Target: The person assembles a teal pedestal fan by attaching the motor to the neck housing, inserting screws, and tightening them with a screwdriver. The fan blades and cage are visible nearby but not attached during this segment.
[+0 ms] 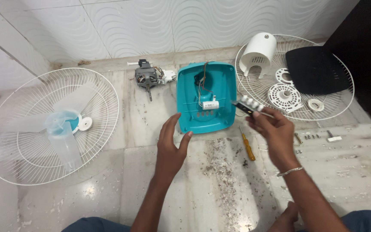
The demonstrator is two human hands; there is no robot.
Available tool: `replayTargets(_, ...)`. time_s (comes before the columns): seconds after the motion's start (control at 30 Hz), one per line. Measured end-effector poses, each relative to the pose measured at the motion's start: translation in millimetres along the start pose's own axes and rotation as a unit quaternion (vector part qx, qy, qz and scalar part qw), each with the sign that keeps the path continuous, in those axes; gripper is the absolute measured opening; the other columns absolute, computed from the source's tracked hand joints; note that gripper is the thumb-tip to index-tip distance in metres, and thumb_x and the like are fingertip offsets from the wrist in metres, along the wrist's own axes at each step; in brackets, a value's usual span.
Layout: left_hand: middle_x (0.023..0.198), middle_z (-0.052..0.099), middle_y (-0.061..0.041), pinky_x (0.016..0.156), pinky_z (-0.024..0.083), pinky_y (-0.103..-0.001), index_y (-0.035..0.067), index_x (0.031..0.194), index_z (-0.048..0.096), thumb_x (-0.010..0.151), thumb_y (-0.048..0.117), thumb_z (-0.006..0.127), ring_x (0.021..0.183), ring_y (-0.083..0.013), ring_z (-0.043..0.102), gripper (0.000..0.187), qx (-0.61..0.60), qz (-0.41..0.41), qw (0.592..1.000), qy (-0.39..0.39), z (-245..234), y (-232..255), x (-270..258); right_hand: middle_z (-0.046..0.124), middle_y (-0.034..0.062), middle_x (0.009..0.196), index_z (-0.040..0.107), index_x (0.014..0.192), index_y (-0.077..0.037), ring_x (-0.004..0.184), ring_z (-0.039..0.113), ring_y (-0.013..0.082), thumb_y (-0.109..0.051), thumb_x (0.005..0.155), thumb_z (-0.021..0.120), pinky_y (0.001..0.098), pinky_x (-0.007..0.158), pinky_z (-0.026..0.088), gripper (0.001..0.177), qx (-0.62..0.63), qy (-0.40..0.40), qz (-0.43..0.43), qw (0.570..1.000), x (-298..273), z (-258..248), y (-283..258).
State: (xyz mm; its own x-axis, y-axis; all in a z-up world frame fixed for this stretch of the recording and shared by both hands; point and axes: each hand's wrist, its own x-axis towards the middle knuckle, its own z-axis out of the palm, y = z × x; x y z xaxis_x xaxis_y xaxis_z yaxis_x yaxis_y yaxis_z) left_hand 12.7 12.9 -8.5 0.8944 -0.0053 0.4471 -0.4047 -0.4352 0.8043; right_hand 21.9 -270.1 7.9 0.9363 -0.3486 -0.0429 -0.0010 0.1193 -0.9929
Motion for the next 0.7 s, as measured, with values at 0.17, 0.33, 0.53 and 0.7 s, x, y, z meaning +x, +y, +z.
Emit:
replayTargets(0.17, 0.145, 0.057, -0.018, 0.111, 0.046, -0.045, 0.004, 0.144, 0.053, 0.095, 0.019, 0.071, 0.137, -0.0342, 0.055, 0.054, 0.009, -0.016, 1.0, -0.001, -0.9, -8.5, -2.2, 0.074, 0.0226, 0.106, 0.06, 0.126, 0.01, 0.097, 0.076, 0.0256, -0.008, 0.094, 0.07, 0.0294, 0.082, 0.063, 0.038, -0.117, 0.061, 0.001, 0.991, 9.6, -38.4, 12.7)
replayTargets(0.33, 0.145, 0.057, -0.018, 0.111, 0.045, -0.045, 0.004, 0.144, 0.053, 0.095, 0.016, 0.069, 0.137, -0.0348, 0.054, 0.052, 0.014, -0.016, 1.0, 0.003, -0.6, -18.4, -11.1, 0.077, 0.0171, 0.097, 0.067, 0.121, 0.004, 0.088, 0.076, 0.0216, -0.016, 0.092, 0.075, 0.0299, 0.076, 0.06, 0.037, -0.213, 0.109, 0.002, 0.971, 20.2, -49.5, 40.3)
replayTargets(0.53, 0.144, 0.058, -0.018, 0.111, 0.046, -0.044, 0.004, 0.143, 0.054, 0.095, 0.016, 0.069, 0.136, -0.0339, 0.055, 0.051, 0.017, -0.044, 0.999, 0.014, -3.0, -26.1, -20.4, 0.078, 0.0168, 0.093, 0.072, 0.115, -0.002, 0.081, 0.076, 0.0276, -0.026, 0.094, 0.075, 0.0376, 0.075, 0.058, 0.032, -0.417, 0.145, -0.084, 0.893, 20.5, -48.5, 75.4)
replayTargets(0.7, 0.143, 0.059, -0.018, 0.111, 0.046, -0.043, 0.004, 0.143, 0.054, 0.095, 0.015, 0.069, 0.135, -0.0337, 0.056, 0.051, 0.011, -0.047, 0.999, 0.019, -2.4, -26.3, -20.8, 0.077, 0.0158, 0.101, 0.075, 0.103, -0.003, 0.095, 0.064, 0.0341, -0.023, 0.087, 0.08, 0.0441, 0.092, 0.047, 0.027, -0.545, 0.133, -0.21, 0.801, 27.6, -51.9, 97.3)
